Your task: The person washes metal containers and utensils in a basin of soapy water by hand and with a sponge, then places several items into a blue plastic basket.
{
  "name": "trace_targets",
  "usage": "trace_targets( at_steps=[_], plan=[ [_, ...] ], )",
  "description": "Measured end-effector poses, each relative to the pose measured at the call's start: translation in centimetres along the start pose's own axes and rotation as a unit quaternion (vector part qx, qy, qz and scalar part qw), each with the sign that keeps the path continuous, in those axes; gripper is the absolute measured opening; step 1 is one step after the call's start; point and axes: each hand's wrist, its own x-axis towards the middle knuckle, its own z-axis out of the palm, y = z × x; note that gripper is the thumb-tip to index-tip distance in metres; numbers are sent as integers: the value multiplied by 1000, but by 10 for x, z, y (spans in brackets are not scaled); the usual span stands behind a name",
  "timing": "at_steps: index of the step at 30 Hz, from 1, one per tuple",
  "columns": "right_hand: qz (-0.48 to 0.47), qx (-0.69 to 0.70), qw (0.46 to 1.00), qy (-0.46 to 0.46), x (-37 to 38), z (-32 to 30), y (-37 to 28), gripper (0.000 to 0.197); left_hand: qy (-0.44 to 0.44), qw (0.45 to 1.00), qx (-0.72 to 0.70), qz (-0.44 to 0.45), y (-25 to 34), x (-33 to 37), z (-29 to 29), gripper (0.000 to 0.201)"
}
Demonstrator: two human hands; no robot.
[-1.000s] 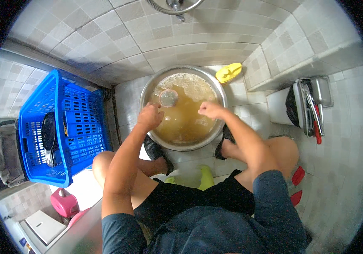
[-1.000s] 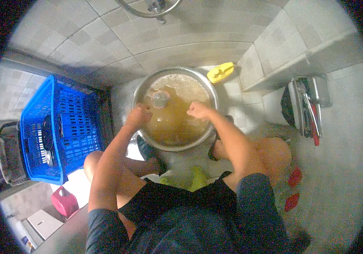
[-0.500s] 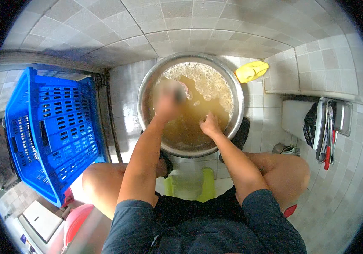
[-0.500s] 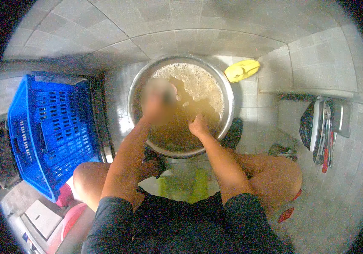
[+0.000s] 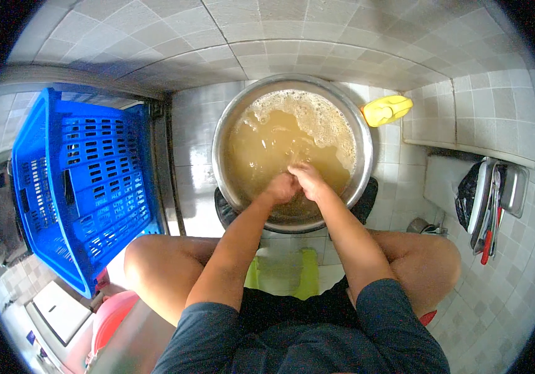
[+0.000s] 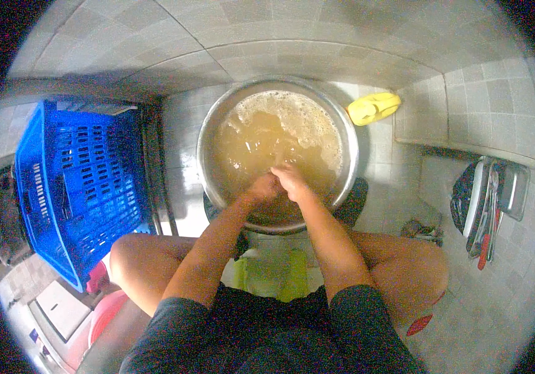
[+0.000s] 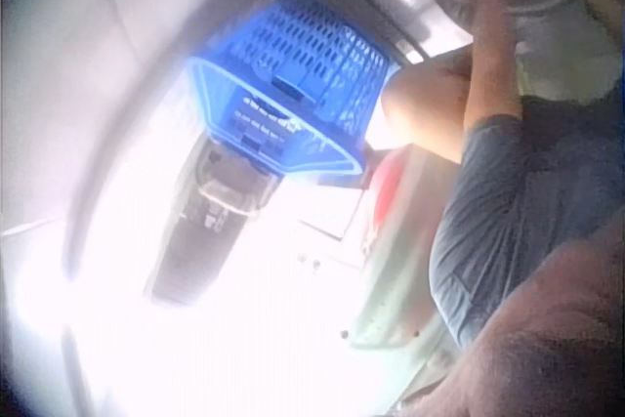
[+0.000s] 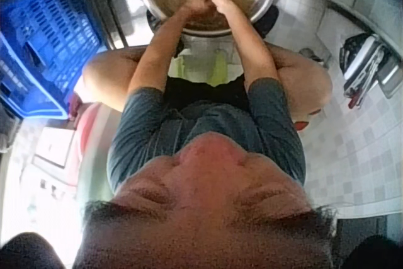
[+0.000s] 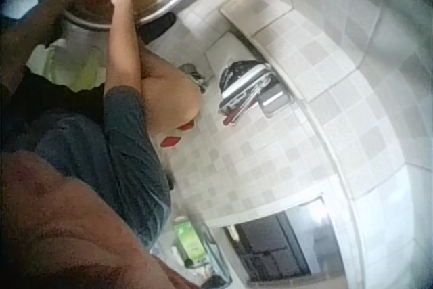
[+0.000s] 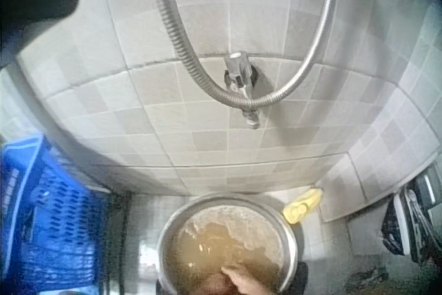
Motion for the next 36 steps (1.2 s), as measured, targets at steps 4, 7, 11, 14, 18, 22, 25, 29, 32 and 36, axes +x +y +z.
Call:
trace_targets(
  at_steps=[4, 7, 11, 14, 18, 22, 25, 29, 32, 36],
  plan=[
    [-24, -122, 976, 177, 12, -55, 31, 22, 14, 987, -146, 63, 45, 8, 19, 45],
    [-79, -139, 951, 265, 4, -54, 36, 29, 132, 986, -62, -80, 33, 4, 19, 50],
    [-71, -151, 927, 335, -19, -22, 11, 35, 148, 959, 117, -214, -2, -8, 6, 53],
    [-65, -100, 932, 343, 1, -75, 17, 38, 260, 928, 79, -255, 25, 3, 2, 55],
    [-19, -104, 927, 359, 14, -86, 10, 41, 166, 950, 95, -246, 24, 13, -37, 62],
    [-103, -276, 868, 399, 46, -93, 0, 36, 56, 975, 8, -217, 0, 54, -78, 64],
    [-89, -310, 878, 353, 66, -84, -25, 32, 57, 972, 65, -217, 5, 83, -80, 61],
    [-50, -501, 839, 208, 71, -113, -41, 40, 21, 975, 30, -221, 68, 96, -73, 60],
    [-138, -606, 766, 166, 71, -82, -32, 42, 1, 964, 178, -200, 51, 89, -51, 58],
    [-62, -658, 750, -20, 53, -13, -37, 48, 126, 916, 373, -82, -33, 45, 2, 39]
  ],
)
